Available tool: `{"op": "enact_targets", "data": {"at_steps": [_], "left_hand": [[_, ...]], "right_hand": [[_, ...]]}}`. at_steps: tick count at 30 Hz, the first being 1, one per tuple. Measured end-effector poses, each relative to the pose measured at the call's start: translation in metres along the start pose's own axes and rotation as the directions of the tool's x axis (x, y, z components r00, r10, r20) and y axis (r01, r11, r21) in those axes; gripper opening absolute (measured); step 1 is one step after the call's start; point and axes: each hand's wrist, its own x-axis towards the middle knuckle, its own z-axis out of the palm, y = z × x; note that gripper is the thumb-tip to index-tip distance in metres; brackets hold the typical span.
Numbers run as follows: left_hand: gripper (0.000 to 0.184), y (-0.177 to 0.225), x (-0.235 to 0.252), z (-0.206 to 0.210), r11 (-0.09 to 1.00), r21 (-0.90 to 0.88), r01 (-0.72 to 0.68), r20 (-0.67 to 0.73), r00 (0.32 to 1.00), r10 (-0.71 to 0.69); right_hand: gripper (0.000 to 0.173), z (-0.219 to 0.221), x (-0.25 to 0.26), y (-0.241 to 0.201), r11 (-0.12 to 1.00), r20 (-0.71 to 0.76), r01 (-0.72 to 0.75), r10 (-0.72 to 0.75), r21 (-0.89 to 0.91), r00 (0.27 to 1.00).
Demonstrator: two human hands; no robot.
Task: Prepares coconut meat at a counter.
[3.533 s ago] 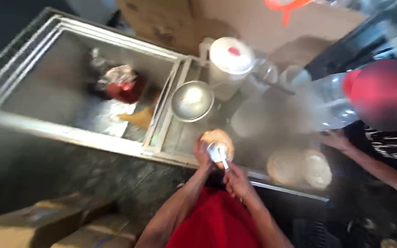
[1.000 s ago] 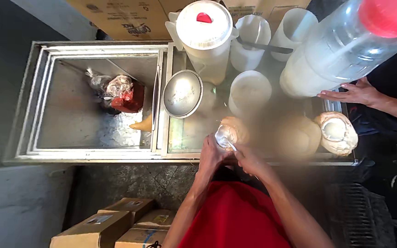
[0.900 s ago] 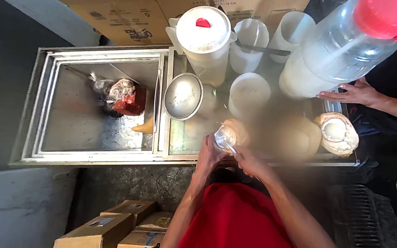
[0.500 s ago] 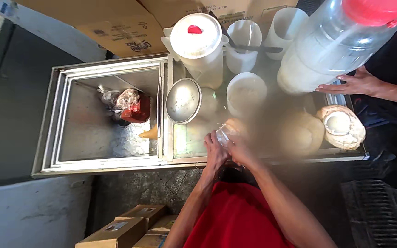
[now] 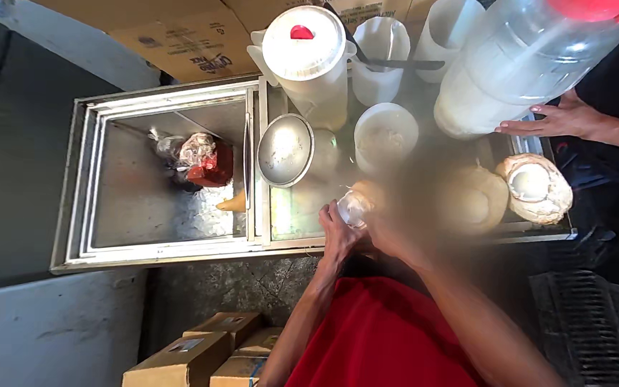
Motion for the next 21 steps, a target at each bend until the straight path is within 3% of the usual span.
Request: {"op": "enact_targets", "data": {"at_steps": [3,5,6,11,13,17,21], "left_hand": [[0.091,0.013,0.005,-0.004,1.0,0.017,0.015,0.016,1.0,-0.015],[0.071,0.019,0.01,-0.01,0.999,0.024,0.037,0.087,0.995,-0.039],[0.073,0.017,0.013,-0.012,0.999,0.035,0.029,0.115,0.993,-0.032],[0.131,-0.002,0.031,-0.022,0.995,0.009,-0.094,0.295,0.951,0.088],[0.14,-0.004,0.041,-0.025,0.986,0.011,-0.167,0.351,0.924,0.153],[0.142,-0.014,0.059,-0.03,0.958,-0.095,-0.272,0.385,0.877,0.287],[0.148,-0.015,0.058,-0.033,0.981,-0.17,-0.089,0.412,0.898,0.152]], "right_hand": [[0.044,0.011,0.022,-0.01,0.969,-0.091,-0.012,0.036,0.246,0.995],[0.046,0.026,0.027,-0.016,0.974,-0.084,-0.007,0.026,0.226,0.996],[0.047,0.033,0.025,-0.016,0.985,-0.071,0.0,0.012,0.172,0.997],[0.032,0.013,-0.007,0.004,0.989,0.054,0.05,-0.043,-0.141,0.998],[0.033,-0.006,-0.012,0.01,0.988,0.072,0.027,-0.016,-0.152,0.997],[0.044,-0.013,0.0,0.039,0.981,0.082,-0.002,-0.014,0.192,0.997],[0.042,0.002,0.0,0.069,0.727,0.098,-0.125,0.079,0.675,0.992]]}}
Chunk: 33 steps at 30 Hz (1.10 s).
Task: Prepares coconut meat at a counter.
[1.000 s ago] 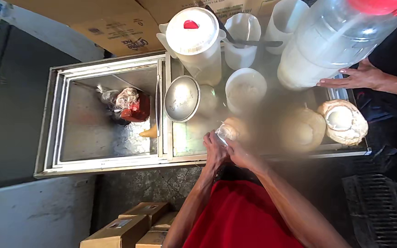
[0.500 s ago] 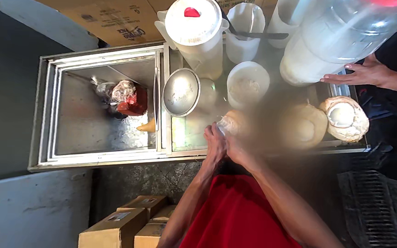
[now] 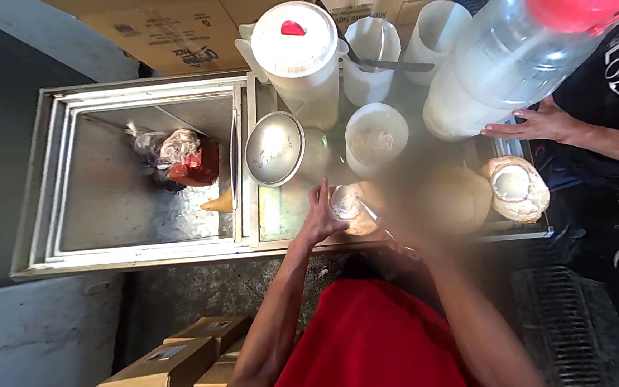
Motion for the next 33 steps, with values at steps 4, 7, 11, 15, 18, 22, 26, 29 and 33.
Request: {"op": "enact_targets", "data": {"at_steps": [4,7,11,15,18,22,26,29,33], "left_hand": [[0.151,-0.011,-0.007,0.018,0.98,-0.198,0.018,-0.079,0.996,-0.034],[0.146,-0.006,-0.01,0.022,0.918,-0.397,0.003,-0.037,0.999,-0.02],[0.14,0.005,-0.021,0.02,0.822,-0.569,-0.015,-0.052,0.998,-0.018],[0.132,0.066,-0.066,-0.02,0.663,-0.742,-0.1,-0.221,0.97,-0.101],[0.103,0.095,-0.077,-0.019,0.231,-0.896,-0.379,-0.408,0.908,-0.092],[0.092,0.102,-0.028,0.005,-0.399,-0.862,-0.311,-0.257,0.949,-0.184],[0.081,0.104,0.023,-0.025,-0.408,-0.876,-0.257,-0.246,0.966,-0.08],[0.063,0.106,0.045,-0.052,-0.39,-0.911,-0.131,-0.175,0.981,0.081],[0.092,0.105,0.078,-0.059,-0.287,-0.958,0.0,-0.026,0.996,0.087]], "right_hand": [[0.068,0.001,0.007,0.017,0.994,-0.154,-0.023,0.039,0.105,0.987],[0.091,0.0,0.018,0.023,0.991,-0.125,0.028,-0.011,0.133,0.992],[0.078,0.009,0.016,0.02,0.985,-0.051,0.085,-0.078,0.152,0.996],[0.073,0.019,-0.039,0.001,0.913,-0.035,0.202,-0.203,0.354,0.979],[0.061,0.026,-0.077,-0.028,0.76,0.007,0.296,-0.368,0.579,0.93],[0.055,0.023,-0.083,-0.066,0.745,0.03,0.322,-0.416,0.585,0.909],[0.041,0.006,-0.077,-0.091,0.799,-0.001,0.313,-0.363,0.513,0.932],[0.041,-0.007,-0.078,-0.103,0.854,-0.093,0.366,-0.358,0.369,0.929],[0.047,-0.01,-0.08,-0.114,0.898,-0.259,0.393,-0.339,0.199,0.904]]}}
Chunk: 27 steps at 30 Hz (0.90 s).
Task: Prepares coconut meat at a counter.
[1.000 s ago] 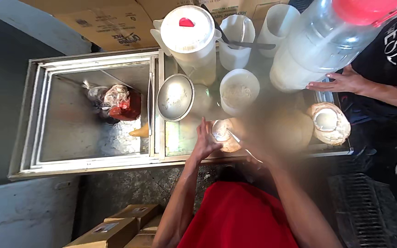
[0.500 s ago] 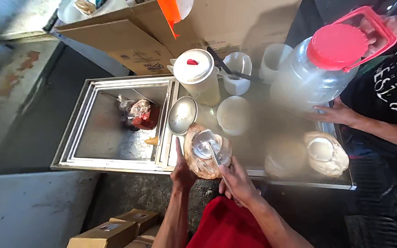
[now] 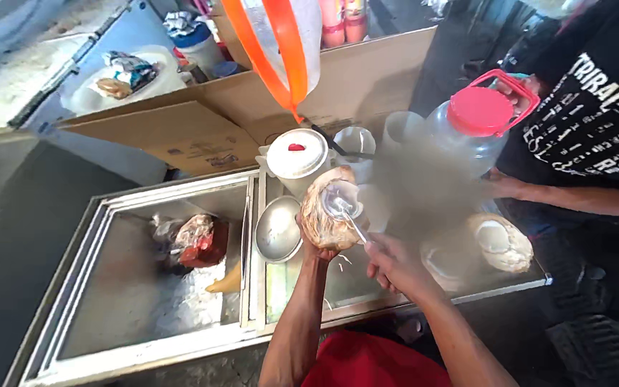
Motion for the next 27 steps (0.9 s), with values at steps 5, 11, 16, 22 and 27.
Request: {"op": "enact_targets", "data": {"at_steps": [5,11,16,22,27], "left_hand": [[0.086,0.003,0.025,0.011,0.995,0.093,0.047,-0.06,0.997,-0.041],[0.074,0.007,0.039,0.028,0.961,0.249,0.122,-0.062,0.992,-0.11],[0.075,0.023,0.059,0.042,0.94,0.313,0.134,0.056,0.986,-0.159],[0.066,0.035,0.073,0.028,0.909,0.405,0.098,0.101,0.983,-0.151],[0.074,0.045,0.068,0.037,0.898,0.387,0.209,-0.069,0.978,-0.198]], "right_hand": [[0.051,0.003,0.02,-0.006,0.997,-0.087,0.078,-0.078,-0.003,0.993],[0.05,0.004,0.05,-0.005,0.941,-0.172,0.219,-0.178,0.258,0.969],[0.049,-0.019,0.055,0.003,0.903,-0.09,0.305,-0.346,-0.304,0.934],[0.052,-0.044,0.046,-0.006,0.677,0.027,0.135,-0.167,-0.724,0.986],[0.049,-0.047,0.045,-0.017,0.726,-0.026,0.099,-0.159,-0.68,0.987]]}}
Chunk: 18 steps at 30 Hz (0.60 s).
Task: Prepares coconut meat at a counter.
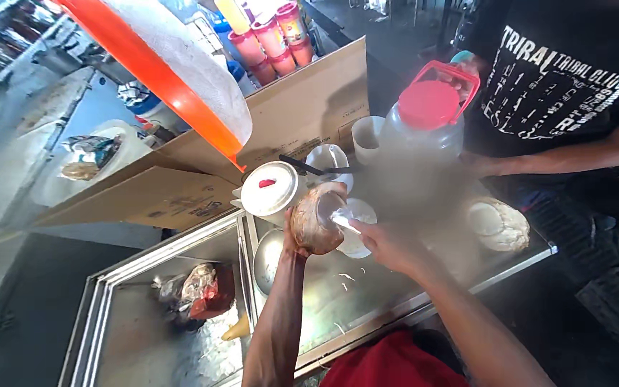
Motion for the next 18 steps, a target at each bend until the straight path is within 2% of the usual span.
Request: {"op": "enact_targets", "data": {"at_steps": [3,5,7,9,10,11,14,16,18], "left_hand": [[0.073,-0.004,-0.004,0.005,1.0,-0.005,0.008,0.015,1.0,-0.007],[0.073,-0.008,-0.004,0.001,0.999,-0.018,-0.031,0.035,0.999,0.031],[0.066,-0.006,0.0,-0.003,0.993,0.01,-0.116,0.062,0.991,0.115],[0.051,-0.007,0.0,-0.004,0.98,0.111,-0.165,0.116,0.982,0.152],[0.051,-0.009,-0.002,-0.005,0.979,0.127,-0.157,0.142,0.98,0.139],[0.059,-0.01,-0.003,-0.008,0.982,0.13,-0.136,0.165,0.98,0.114],[0.065,-0.012,0.007,-0.016,0.987,0.073,-0.143,0.269,0.956,0.119],[0.06,-0.011,0.008,-0.011,0.992,-0.007,-0.126,0.245,0.961,0.124],[0.052,-0.01,0.002,-0.008,0.992,0.027,-0.125,0.152,0.981,0.12]], "right_hand": [[0.05,0.023,0.022,-0.013,0.964,-0.123,0.017,0.017,0.265,0.992],[0.05,0.046,0.027,-0.019,0.938,-0.166,0.034,0.026,0.346,0.986],[0.05,0.052,0.023,-0.016,0.96,-0.142,0.055,-0.016,0.274,0.99],[0.051,0.032,0.014,-0.015,0.998,-0.06,0.017,-0.014,0.055,0.998],[0.052,0.021,0.009,-0.019,0.998,-0.02,-0.006,0.005,-0.056,1.0],[0.052,0.015,0.006,-0.023,0.99,0.01,-0.021,0.022,-0.14,1.0],[0.053,0.021,0.003,-0.026,0.984,0.017,-0.029,0.032,-0.177,0.999],[0.054,0.028,0.001,-0.026,0.984,-0.025,-0.034,0.03,-0.175,0.999],[0.054,0.021,-0.007,-0.036,0.968,-0.012,-0.062,0.061,-0.242,0.998]]}}
